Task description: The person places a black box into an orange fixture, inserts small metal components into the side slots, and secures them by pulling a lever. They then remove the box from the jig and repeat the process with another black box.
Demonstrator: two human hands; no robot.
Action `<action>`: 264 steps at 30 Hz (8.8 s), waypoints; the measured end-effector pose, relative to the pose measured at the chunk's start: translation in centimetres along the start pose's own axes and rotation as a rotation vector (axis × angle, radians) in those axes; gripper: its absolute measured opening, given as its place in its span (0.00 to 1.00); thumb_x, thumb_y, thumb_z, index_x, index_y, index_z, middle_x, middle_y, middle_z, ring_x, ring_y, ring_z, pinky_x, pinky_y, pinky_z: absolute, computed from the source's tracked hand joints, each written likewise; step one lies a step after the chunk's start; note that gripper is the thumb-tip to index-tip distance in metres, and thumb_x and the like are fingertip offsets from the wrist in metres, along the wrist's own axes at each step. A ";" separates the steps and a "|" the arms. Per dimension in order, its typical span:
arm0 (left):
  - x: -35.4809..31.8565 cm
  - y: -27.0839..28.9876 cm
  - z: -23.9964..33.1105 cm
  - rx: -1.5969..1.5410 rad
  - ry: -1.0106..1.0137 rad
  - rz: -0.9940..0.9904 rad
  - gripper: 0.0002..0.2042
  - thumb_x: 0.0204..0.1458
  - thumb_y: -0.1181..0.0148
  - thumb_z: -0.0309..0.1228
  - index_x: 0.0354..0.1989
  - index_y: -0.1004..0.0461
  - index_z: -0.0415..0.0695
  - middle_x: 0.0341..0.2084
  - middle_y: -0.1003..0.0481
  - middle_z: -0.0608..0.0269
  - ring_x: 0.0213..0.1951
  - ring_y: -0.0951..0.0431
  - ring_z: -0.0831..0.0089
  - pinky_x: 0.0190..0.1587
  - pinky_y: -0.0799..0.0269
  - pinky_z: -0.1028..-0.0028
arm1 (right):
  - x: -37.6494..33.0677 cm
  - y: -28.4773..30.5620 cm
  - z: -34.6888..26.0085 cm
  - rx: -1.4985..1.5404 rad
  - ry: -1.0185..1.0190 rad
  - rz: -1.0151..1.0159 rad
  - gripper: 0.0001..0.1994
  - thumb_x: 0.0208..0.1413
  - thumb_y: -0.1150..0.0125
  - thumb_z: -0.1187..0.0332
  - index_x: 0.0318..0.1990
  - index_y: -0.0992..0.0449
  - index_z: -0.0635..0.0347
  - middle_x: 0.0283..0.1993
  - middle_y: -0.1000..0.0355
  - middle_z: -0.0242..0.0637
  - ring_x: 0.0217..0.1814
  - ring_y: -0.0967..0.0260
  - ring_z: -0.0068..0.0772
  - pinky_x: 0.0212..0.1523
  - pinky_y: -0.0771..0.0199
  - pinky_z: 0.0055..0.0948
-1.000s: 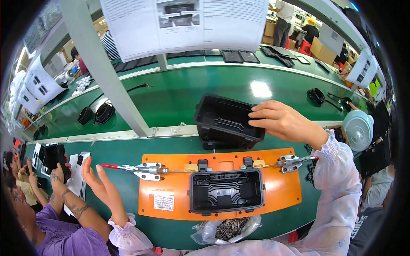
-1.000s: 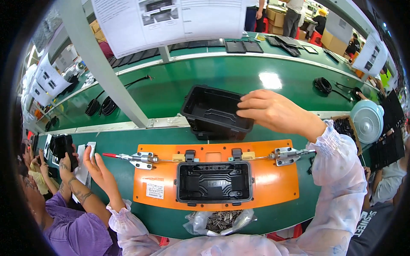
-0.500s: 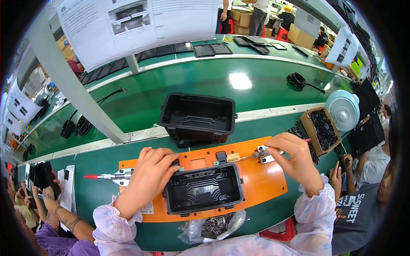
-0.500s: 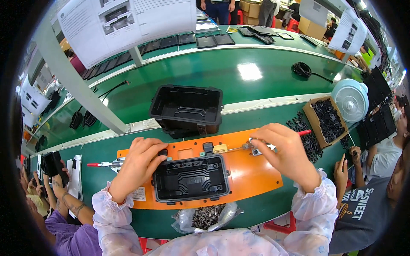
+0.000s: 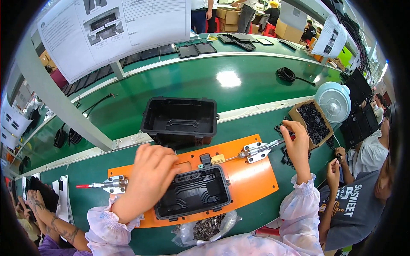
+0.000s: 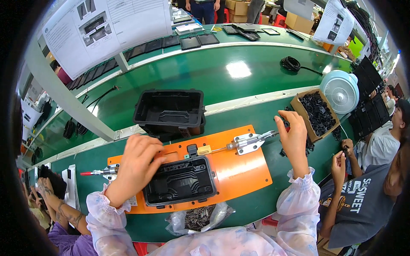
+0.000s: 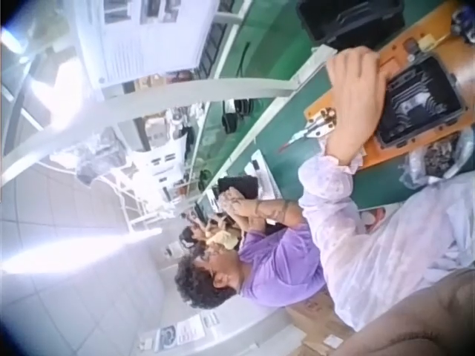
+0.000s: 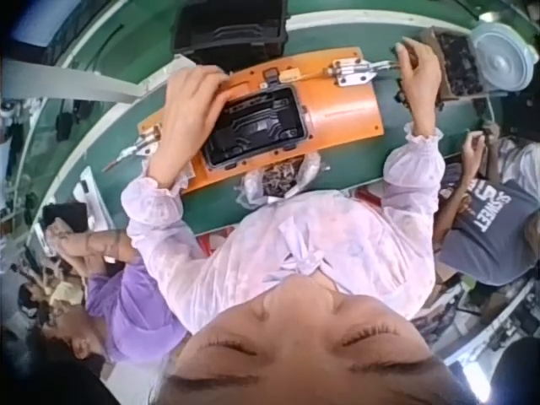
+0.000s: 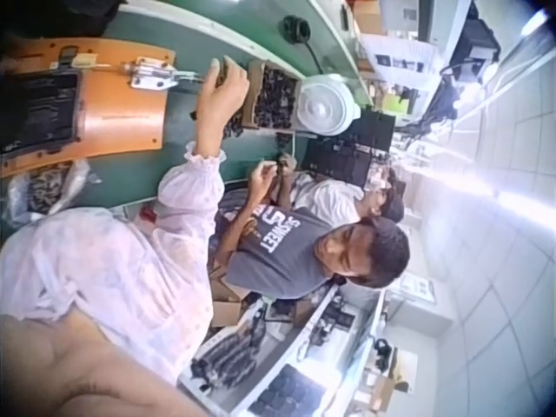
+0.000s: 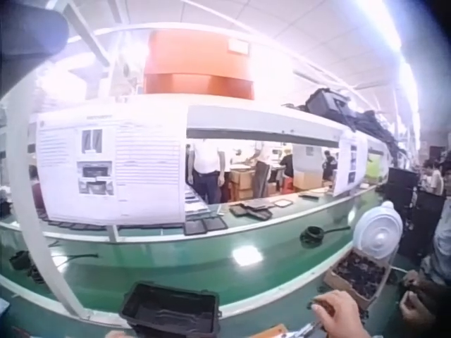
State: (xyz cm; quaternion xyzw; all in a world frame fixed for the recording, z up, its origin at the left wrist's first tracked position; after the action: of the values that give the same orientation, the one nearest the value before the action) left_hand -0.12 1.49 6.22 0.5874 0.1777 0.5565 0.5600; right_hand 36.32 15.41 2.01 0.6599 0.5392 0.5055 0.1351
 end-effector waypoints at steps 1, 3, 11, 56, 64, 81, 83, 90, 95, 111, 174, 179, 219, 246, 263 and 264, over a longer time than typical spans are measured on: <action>0.6 -0.2 0.9 0.004 -0.098 -0.011 0.13 0.48 0.31 0.25 0.41 0.24 0.39 0.42 0.25 0.56 0.47 0.27 0.55 0.53 0.33 0.60 | -0.1 -0.1 0.2 -0.001 -0.003 0.000 0.12 0.59 0.34 0.69 0.47 0.20 0.66 0.42 0.22 0.43 0.46 0.25 0.44 0.48 0.27 0.38; 1.8 -1.4 1.6 -0.069 -0.122 -0.037 0.13 0.48 0.30 0.26 0.42 0.24 0.38 0.43 0.25 0.56 0.47 0.27 0.55 0.53 0.32 0.60 | -0.5 0.2 -0.6 -0.148 0.200 0.073 0.10 0.57 0.34 0.73 0.45 0.20 0.65 0.43 0.23 0.43 0.46 0.26 0.45 0.49 0.27 0.38; 2.9 -4.2 1.0 -0.263 0.047 -0.182 0.15 0.52 0.31 0.26 0.47 0.25 0.39 0.42 0.27 0.57 0.47 0.29 0.54 0.51 0.31 0.61 | -1.9 -0.7 -9.6 0.313 0.441 -0.156 0.10 0.51 0.31 0.78 0.41 0.20 0.64 0.44 0.23 0.42 0.44 0.26 0.45 0.42 0.25 0.38; 0.4 -2.1 0.9 -0.202 0.054 0.067 0.05 0.51 0.35 0.23 0.36 0.21 0.42 0.36 0.24 0.61 0.41 0.26 0.59 0.48 0.32 0.64 | -19.4 -4.5 -19.2 0.160 1.091 -0.952 0.09 0.45 0.40 0.69 0.30 0.27 0.67 0.27 0.30 0.41 0.21 0.26 0.33 0.19 0.28 0.29; 0.2 -3.7 2.1 -0.075 -0.175 -0.057 0.17 0.54 0.34 0.29 0.52 0.24 0.38 0.53 0.25 0.57 0.56 0.28 0.58 0.60 0.36 0.54 | -18.2 -3.7 -18.2 0.454 1.017 -0.926 0.07 0.47 0.41 0.71 0.30 0.30 0.66 0.29 0.31 0.40 0.25 0.25 0.38 0.22 0.24 0.34; 0.7 -3.8 1.5 -0.169 -0.108 -0.100 0.22 0.49 0.30 0.29 0.53 0.25 0.36 0.51 0.26 0.56 0.54 0.27 0.57 0.60 0.33 0.54 | -18.6 -4.7 -17.7 0.273 1.106 -0.968 0.09 0.43 0.39 0.69 0.26 0.25 0.69 0.29 0.29 0.43 0.33 0.24 0.40 0.28 0.23 0.32; 0.4 -3.9 2.1 -0.093 -0.164 -0.114 0.22 0.49 0.30 0.29 0.53 0.24 0.36 0.52 0.26 0.56 0.55 0.27 0.60 0.63 0.38 0.47 | -18.8 -4.9 -18.0 0.189 1.058 -0.907 0.09 0.43 0.39 0.69 0.26 0.24 0.69 0.29 0.30 0.42 0.34 0.25 0.40 0.30 0.23 0.31; 0.1 -3.7 2.2 -0.059 -0.103 -0.154 0.26 0.47 0.28 0.30 0.56 0.25 0.39 0.55 0.26 0.57 0.58 0.27 0.58 0.64 0.38 0.48 | -17.4 -4.0 -17.9 0.337 1.120 -0.950 0.10 0.45 0.40 0.69 0.32 0.24 0.67 0.28 0.31 0.38 0.32 0.25 0.35 0.28 0.24 0.29; 0.4 -3.9 2.3 -0.086 -0.136 -0.116 0.25 0.49 0.30 0.31 0.56 0.26 0.39 0.55 0.27 0.57 0.60 0.29 0.58 0.65 0.39 0.46 | -14.1 -1.1 -17.8 0.656 0.934 -1.027 0.07 0.49 0.38 0.71 0.30 0.24 0.67 0.31 0.27 0.40 0.31 0.25 0.33 0.27 0.22 0.32; 0.1 -4.6 2.8 -0.064 -0.178 -0.149 0.22 0.51 0.33 0.31 0.56 0.24 0.40 0.54 0.25 0.58 0.59 0.28 0.59 0.65 0.39 0.44 | -2.4 -4.6 -13.0 0.595 0.289 -0.505 0.08 0.50 0.29 0.79 0.38 0.17 0.63 0.35 0.30 0.36 0.35 0.28 0.31 0.32 0.30 0.27; 0.3 -4.0 2.4 -0.089 -0.106 -0.130 0.21 0.47 0.29 0.30 0.51 0.21 0.41 0.53 0.25 0.61 0.60 0.28 0.59 0.66 0.41 0.43 | -2.8 -4.9 -13.6 0.506 0.587 -0.336 0.11 0.45 0.29 0.82 0.37 0.23 0.67 0.34 0.31 0.42 0.31 0.30 0.39 0.27 0.30 0.31; 0.3 -3.9 2.4 -0.093 -0.099 -0.129 0.21 0.46 0.29 0.30 0.51 0.22 0.41 0.53 0.25 0.59 0.61 0.29 0.59 0.66 0.41 0.43 | -1.8 -4.3 -13.4 0.434 0.654 -0.451 0.11 0.47 0.30 0.80 0.38 0.23 0.66 0.34 0.32 0.41 0.32 0.30 0.39 0.28 0.30 0.32; 0.6 -3.9 2.4 -0.062 -0.114 -0.155 0.21 0.46 0.28 0.30 0.51 0.22 0.42 0.55 0.26 0.59 0.62 0.30 0.58 0.65 0.41 0.42 | -1.8 -3.4 -15.1 0.046 1.090 -0.529 0.14 0.42 0.37 0.73 0.39 0.24 0.67 0.37 0.34 0.39 0.37 0.32 0.36 0.29 0.27 0.29; 0.3 -4.8 2.1 -0.113 -0.099 -0.230 0.26 0.49 0.30 0.31 0.58 0.26 0.38 0.61 0.29 0.51 0.61 0.28 0.56 0.61 0.33 0.52 | 4.4 0.4 4.7 1.830 -0.164 -0.042 0.12 0.76 0.62 0.67 0.55 0.35 0.65 0.29 0.36 0.31 0.11 0.51 0.12 0.08 0.49 0.14; -0.1 -4.9 2.2 -0.175 -0.137 -0.162 0.23 0.50 0.34 0.28 0.56 0.26 0.33 0.59 0.30 0.43 0.59 0.30 0.51 0.59 0.37 0.47 | 6.9 2.2 -4.0 0.852 -0.199 -0.347 0.08 0.74 0.55 0.66 0.44 0.34 0.61 0.17 0.42 0.21 0.12 0.56 0.09 0.12 0.58 0.14; -0.1 -5.0 2.2 -0.171 -0.135 -0.160 0.23 0.50 0.34 0.28 0.56 0.26 0.33 0.59 0.30 0.43 0.59 0.30 0.51 0.59 0.37 0.47 | 6.9 2.2 -3.7 0.844 -0.203 -0.353 0.08 0.74 0.55 0.66 0.45 0.33 0.61 0.17 0.42 0.21 0.11 0.56 0.09 0.12 0.58 0.14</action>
State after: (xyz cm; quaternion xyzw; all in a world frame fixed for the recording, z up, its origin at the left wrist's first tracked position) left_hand 3.83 1.94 2.43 0.5577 0.1378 0.4823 0.6614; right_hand 33.91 19.09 8.87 0.6015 0.7857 0.1440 -0.0092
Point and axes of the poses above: each hand's wrist, its own x-axis towards the middle knuckle, its own y-axis out of the back of the hand, z = x × y, the point moved 4 cm from there along x, towards the middle knuckle
